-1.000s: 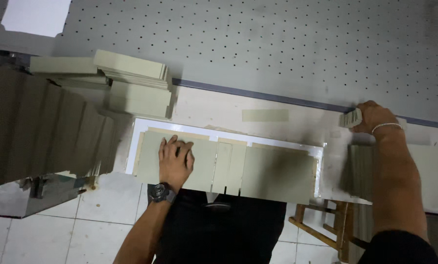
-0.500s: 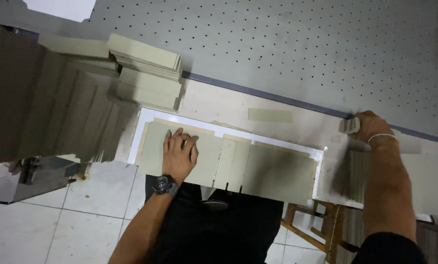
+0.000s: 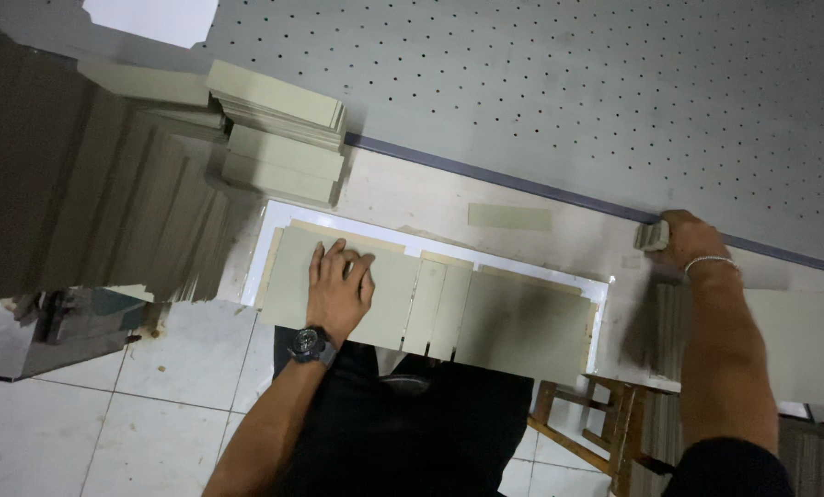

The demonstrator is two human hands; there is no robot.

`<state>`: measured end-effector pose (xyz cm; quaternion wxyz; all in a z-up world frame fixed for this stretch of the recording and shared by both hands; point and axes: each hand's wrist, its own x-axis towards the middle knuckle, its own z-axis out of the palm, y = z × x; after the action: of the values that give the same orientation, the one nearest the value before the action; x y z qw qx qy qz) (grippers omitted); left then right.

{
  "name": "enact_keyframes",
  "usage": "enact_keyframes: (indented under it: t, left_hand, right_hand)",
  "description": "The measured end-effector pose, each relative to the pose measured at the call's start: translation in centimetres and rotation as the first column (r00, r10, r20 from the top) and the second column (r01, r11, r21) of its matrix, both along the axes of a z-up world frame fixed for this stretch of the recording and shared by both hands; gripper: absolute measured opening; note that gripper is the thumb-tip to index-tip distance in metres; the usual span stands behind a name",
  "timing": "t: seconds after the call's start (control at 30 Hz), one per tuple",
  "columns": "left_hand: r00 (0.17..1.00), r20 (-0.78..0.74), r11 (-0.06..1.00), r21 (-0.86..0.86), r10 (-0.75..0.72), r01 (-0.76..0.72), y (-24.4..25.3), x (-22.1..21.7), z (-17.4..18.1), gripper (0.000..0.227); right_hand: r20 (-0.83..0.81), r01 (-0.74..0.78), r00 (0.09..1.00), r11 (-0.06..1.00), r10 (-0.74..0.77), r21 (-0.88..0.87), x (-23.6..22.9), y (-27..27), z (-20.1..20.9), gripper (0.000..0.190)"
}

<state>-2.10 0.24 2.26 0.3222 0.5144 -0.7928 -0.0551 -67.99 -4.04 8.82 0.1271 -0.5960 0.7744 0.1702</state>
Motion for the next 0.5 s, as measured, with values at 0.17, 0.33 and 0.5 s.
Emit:
enact_keyframes:
  t: [0.17,0.33,0.5]
  left_hand:
    - [1.0,0.0,0.999,-0.039,0.001,-0.001,-0.1,-0.1,0.2,0.029]
    - [1.0,-0.005,0.998,-0.059,0.001,-0.002,-0.1,-0.1,-0.6,0.027]
    - [0.992,0.093,0.992,-0.105,0.083,-0.074,-0.3,-0.1,-2.2,0.024]
  right_hand:
    - [0.003,-0.075,0.997,0.997,0.075,-0.026,2.1,-0.9,0.1,0.08]
    - [-0.072,-0.213,0.975,0.977,0.212,-0.003,2.3,-2.9,-3.3,0.096]
    - [-0.005,-0.245,0.97,0.967,0.245,-0.071,10.8,-4.7,-1.9,0.081]
